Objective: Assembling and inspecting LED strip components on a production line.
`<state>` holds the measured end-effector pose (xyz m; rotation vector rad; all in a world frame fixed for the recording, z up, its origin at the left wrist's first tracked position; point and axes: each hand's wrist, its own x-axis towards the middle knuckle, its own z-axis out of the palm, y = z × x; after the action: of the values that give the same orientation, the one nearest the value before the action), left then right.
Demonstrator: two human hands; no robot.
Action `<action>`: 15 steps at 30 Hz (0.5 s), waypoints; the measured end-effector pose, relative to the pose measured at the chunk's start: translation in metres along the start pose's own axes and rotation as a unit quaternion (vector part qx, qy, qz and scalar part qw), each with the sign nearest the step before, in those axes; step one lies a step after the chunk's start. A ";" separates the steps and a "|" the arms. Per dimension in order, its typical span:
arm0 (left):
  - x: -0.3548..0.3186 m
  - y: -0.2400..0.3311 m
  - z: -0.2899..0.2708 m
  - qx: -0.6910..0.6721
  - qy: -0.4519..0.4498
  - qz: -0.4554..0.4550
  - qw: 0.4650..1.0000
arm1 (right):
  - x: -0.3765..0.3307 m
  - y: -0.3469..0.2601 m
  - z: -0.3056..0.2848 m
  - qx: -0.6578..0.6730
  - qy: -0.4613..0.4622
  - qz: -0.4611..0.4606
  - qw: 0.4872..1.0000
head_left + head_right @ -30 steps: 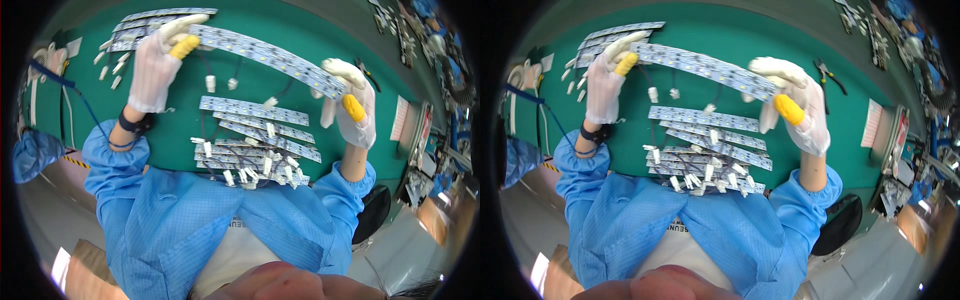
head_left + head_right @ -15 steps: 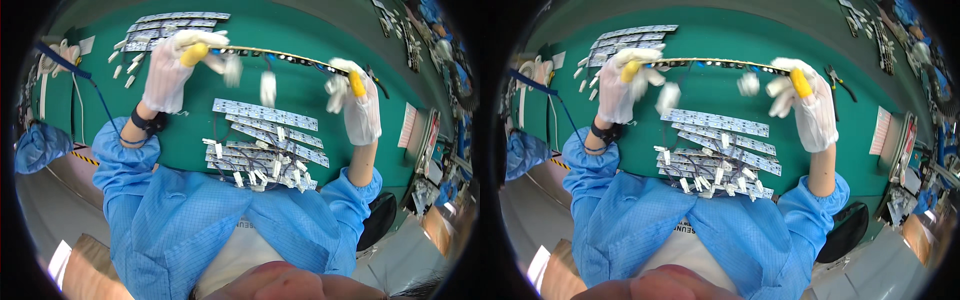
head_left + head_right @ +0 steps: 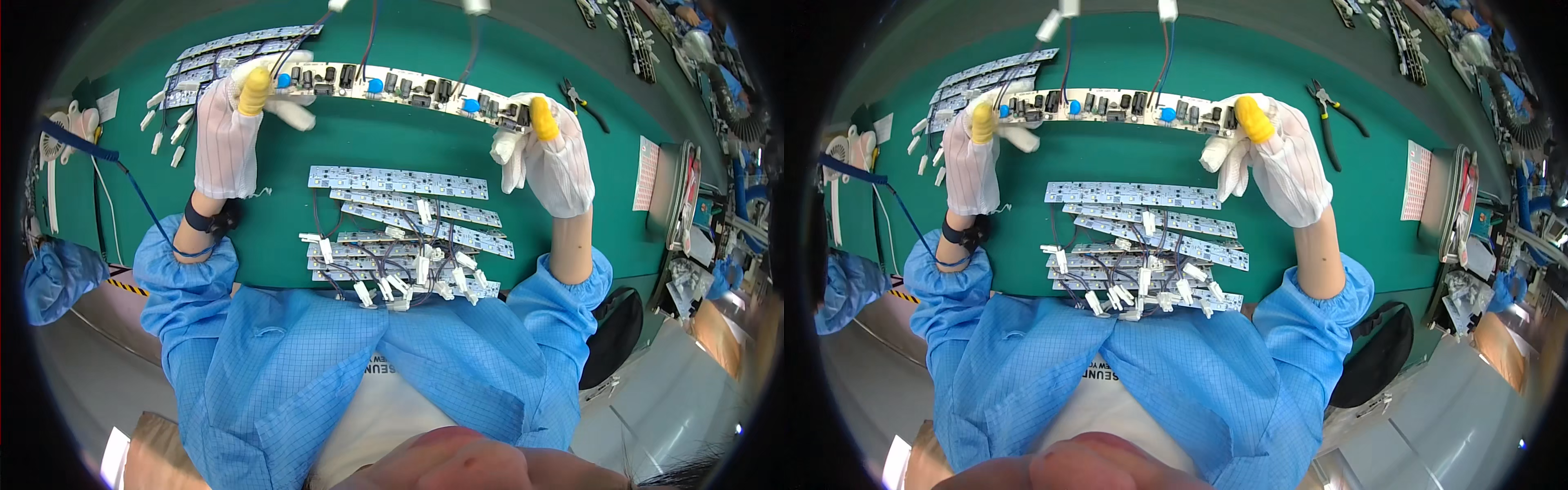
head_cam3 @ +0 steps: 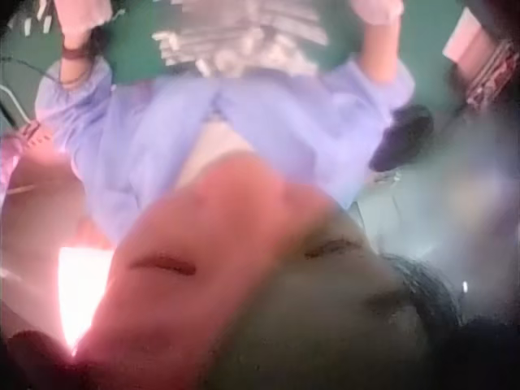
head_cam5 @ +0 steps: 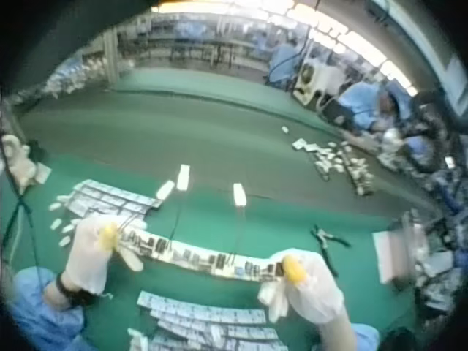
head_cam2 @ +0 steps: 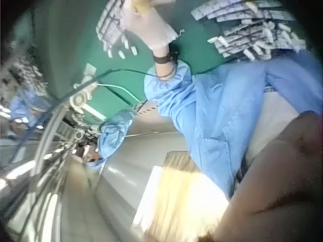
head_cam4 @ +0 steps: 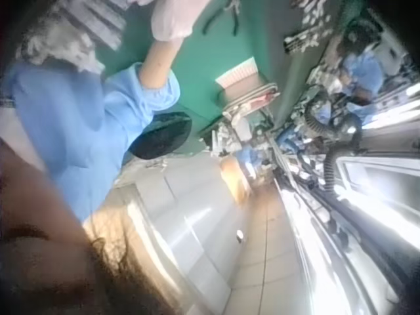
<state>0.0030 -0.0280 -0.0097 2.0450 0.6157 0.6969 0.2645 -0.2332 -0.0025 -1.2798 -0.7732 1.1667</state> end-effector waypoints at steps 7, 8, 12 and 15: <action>-0.004 -0.032 -0.007 0.257 -0.013 0.192 0.947 | -0.002 0.004 -0.008 0.039 -0.029 0.003 0.999; -0.001 -0.029 0.001 0.051 -0.018 0.031 0.998 | -0.003 0.004 -0.005 0.026 0.001 0.005 1.000; 0.005 -0.009 0.022 -0.423 -0.047 -0.002 0.905 | -0.001 -0.004 0.008 -0.028 0.016 -0.028 0.999; 0.007 -0.003 0.012 -0.162 -0.025 -0.064 0.984 | -0.001 -0.010 0.014 -0.037 0.021 0.000 0.999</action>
<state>0.0158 -0.0285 -0.0160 1.7022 0.5599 0.6225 0.2528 -0.2292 0.0097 -1.3612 -0.7915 1.1173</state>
